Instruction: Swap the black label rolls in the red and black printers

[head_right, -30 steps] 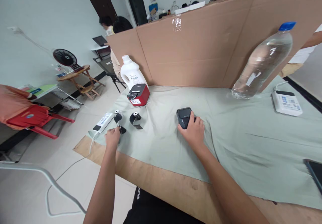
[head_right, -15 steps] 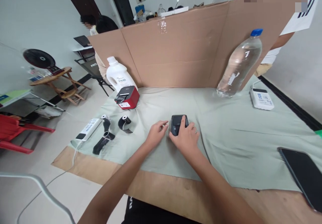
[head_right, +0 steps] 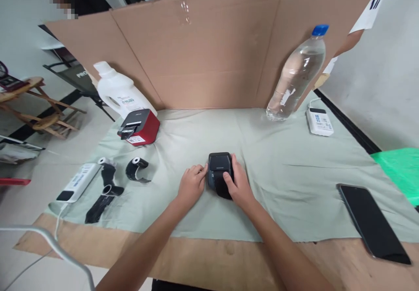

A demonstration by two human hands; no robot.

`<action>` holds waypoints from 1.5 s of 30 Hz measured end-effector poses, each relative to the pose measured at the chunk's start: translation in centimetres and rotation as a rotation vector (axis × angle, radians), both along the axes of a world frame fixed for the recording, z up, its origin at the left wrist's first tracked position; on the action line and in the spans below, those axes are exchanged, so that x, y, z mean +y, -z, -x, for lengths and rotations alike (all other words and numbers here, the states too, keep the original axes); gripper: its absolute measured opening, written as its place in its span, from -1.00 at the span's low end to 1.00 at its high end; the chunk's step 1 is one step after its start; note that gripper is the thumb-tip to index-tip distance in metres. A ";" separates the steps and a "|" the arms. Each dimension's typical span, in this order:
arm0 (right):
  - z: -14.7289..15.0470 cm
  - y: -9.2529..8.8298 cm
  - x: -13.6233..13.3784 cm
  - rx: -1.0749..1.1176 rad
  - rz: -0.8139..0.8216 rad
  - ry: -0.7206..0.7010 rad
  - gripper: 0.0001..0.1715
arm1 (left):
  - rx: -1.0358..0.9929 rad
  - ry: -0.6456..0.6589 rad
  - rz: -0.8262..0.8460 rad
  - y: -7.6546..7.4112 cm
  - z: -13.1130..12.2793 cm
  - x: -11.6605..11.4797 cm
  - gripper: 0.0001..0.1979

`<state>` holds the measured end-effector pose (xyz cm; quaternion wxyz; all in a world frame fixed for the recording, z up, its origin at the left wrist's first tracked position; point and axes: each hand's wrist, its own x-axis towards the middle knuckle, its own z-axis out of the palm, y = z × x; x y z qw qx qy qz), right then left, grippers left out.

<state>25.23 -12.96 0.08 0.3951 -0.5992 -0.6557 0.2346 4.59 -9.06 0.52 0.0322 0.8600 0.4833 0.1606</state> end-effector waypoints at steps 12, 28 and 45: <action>0.9 -1.0 -0.2 0.082 0.040 0.095 -0.28 | -0.181 0.031 0.170 -0.2 0.2 0.6 -0.58; -2.6 -2.7 7.0 -0.179 -0.031 0.161 -0.53 | -0.266 -0.066 0.335 -1.6 -0.4 -0.2 -0.44; -4.2 -6.9 9.0 -0.155 0.161 -0.053 -0.53 | -0.304 -0.069 0.307 -1.4 -0.2 -0.1 -0.39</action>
